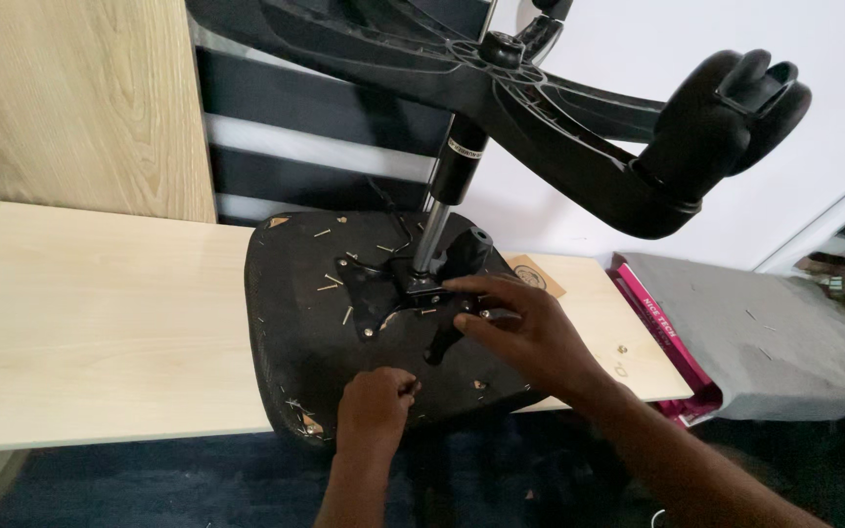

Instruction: The person works on an office chair placed upside down on a wooden surface, using a hex key to turn screws on the metal mounting plate under the seat. They hold the plate and mechanism steady with one hand while repeatedly rotating the key with the other.

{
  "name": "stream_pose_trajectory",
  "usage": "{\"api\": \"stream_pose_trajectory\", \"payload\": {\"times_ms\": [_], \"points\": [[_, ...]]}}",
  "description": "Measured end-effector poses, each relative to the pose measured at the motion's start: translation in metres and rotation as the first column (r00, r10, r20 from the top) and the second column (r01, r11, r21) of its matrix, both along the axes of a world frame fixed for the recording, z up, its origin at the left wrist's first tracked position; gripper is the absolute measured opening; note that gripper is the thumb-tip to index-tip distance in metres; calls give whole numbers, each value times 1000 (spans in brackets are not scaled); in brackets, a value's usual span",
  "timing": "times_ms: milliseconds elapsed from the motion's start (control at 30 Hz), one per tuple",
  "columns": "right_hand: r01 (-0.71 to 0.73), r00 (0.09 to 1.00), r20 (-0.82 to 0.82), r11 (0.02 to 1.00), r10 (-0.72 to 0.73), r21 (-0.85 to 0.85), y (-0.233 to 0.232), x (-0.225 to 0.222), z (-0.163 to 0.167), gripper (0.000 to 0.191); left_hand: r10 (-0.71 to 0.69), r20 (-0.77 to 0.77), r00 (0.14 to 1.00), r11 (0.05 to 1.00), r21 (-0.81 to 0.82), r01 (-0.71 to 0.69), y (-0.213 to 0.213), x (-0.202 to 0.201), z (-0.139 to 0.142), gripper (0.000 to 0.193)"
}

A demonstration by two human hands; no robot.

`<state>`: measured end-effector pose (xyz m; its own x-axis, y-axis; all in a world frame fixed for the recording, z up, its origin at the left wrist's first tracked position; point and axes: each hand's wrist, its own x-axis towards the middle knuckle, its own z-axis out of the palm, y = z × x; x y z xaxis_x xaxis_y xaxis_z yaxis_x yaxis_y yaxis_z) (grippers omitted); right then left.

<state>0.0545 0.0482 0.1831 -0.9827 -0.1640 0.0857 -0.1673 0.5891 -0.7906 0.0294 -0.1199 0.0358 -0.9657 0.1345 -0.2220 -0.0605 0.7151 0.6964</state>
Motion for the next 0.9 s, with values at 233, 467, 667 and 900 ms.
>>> {"api": "stream_pose_trajectory", "payload": {"times_ms": [233,467,667,900], "points": [[-30,998,-60,1000,30,5,12,-3,-13,38,19,-112,994,997,82,-9,-3,3,-16,27],[14,999,-41,998,-12,55,10,-4,-12,37,54,-122,991,998,48,-48,2,2,-31,20],[55,998,12,991,-57,118,1,3,-1,59,72,-225,972,997,35,-65,8,4,-42,20],[-56,997,-48,997,58,50,10,7,-10,43,93,-196,976,996,15,-92,11,11,-35,27]]}}
